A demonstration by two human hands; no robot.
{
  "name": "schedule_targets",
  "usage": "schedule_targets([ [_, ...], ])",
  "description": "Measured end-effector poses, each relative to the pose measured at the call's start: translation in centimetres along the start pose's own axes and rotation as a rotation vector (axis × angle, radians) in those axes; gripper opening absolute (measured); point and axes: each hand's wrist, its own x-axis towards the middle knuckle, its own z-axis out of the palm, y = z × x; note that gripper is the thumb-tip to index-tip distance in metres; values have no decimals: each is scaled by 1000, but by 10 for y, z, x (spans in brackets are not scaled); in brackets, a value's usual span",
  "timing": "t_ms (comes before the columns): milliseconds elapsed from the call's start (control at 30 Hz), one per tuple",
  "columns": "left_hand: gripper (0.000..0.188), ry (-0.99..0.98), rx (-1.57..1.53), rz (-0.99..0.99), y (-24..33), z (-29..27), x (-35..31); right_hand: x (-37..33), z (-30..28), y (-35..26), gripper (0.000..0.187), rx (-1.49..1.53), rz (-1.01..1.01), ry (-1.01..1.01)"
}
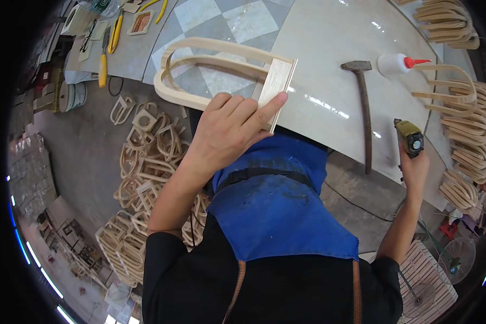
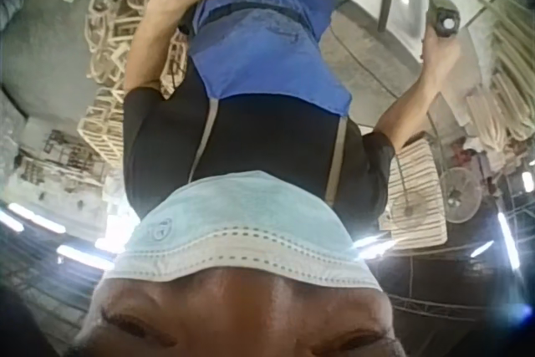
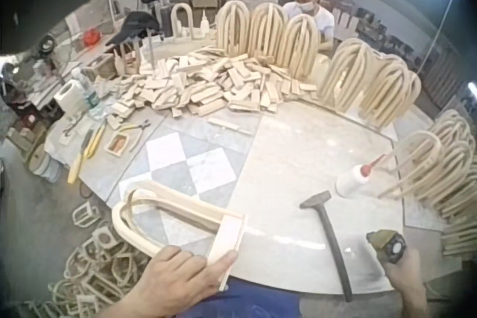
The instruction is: The worker is assembling decorative wooden frames using glue, a nail gun, and a hammer.
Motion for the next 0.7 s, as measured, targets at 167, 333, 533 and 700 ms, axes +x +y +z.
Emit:
schedule_targets([
  [167,70,-7,-16,-81,-2,13,1,11,13,12,44,13,10,-5],
  [333,77,-3,41,-170,1,15,-4,26,16,11,44,-71,18,5],
  [533,76,174,91,-216,5,15,-10,33,25,3,45,-97,21,37],
  [700,63,732,-219,-487,14,37,-41,49,54,31,45,62,-130,106],
])
